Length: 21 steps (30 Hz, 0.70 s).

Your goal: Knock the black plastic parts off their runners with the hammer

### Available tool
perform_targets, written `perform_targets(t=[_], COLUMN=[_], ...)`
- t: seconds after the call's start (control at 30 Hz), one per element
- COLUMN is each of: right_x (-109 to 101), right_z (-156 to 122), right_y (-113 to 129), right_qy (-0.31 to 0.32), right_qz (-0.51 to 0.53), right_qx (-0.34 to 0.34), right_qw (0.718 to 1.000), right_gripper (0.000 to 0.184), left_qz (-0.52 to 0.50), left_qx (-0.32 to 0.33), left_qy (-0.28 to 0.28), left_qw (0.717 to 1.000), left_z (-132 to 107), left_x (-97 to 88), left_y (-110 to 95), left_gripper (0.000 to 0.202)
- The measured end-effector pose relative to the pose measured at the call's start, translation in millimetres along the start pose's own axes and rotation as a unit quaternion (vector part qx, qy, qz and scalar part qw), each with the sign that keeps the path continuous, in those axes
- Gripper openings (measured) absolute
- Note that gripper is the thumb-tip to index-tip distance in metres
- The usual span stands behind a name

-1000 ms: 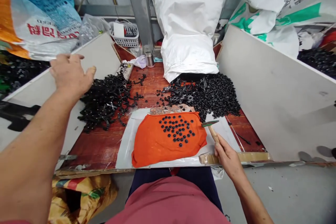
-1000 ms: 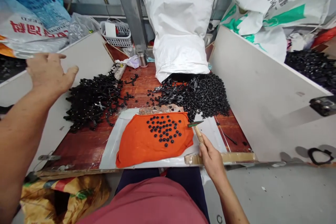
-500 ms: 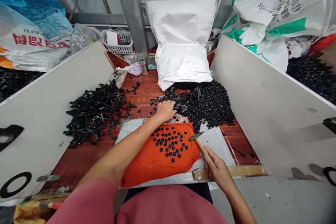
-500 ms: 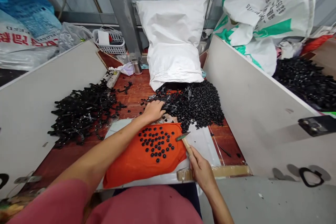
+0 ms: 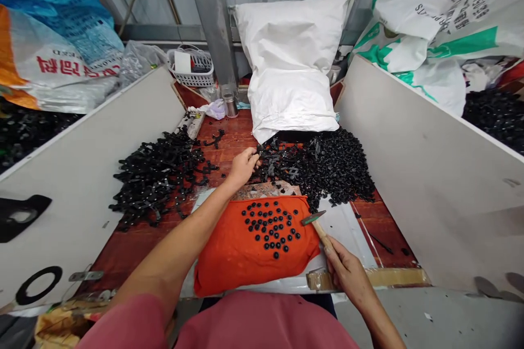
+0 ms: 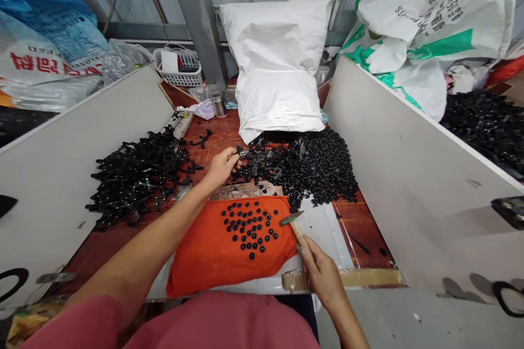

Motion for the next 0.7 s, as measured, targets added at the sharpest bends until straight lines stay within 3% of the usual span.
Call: perform_targets(t=[0.03,0.1,0.2,0.33,0.43,0.7], right_x=[1,4,2,1,1,0], right_z=[0,0,-1,-2,0,2], right_y=[-1,-3,-2,0,-4,-8], right_qy=[0.016,0.043,0.034,0.034,0.038,0.042], right_qz=[0.014,0.041,0.055,0.062,0.064,0.067], right_qx=[0.005,0.018,0.029,0.024,0.029,0.04], right_qw=[1.0,0.998,0.998,0.997,0.997,0.996], right_gripper=[0.076,0.08,0.08,0.077,0.081,0.087], left_qz=[-0.11,-0.306,-0.429,-0.491,-0.501,-0.513], left_qx=[-0.03,-0.077,-0.104,-0.135,-0.157,-0.155], left_qy=[-0.005,0.008,0.042,0.053,0.066,0.026], left_qw=[0.993,0.949,0.896,0.859,0.849,0.844], left_z=[-6,-24,-59,-107,-134,-170], left_x=[-4.9,-10.0,-13.9,-18.8,-22.7,-38.7], left_y=[1,0,-3,-4,0,15], left_gripper=[0.017,0.031,0.045,0.059,0.075,0.042])
Point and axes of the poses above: each hand's wrist, its own z-axis towards the middle knuckle, its own x-axis out of the palm, y = z × x, the point moved 4 cm from there along z, towards the middle knuckle, and after that the axes turned 15 degrees about -z, right-handed, at the moved point
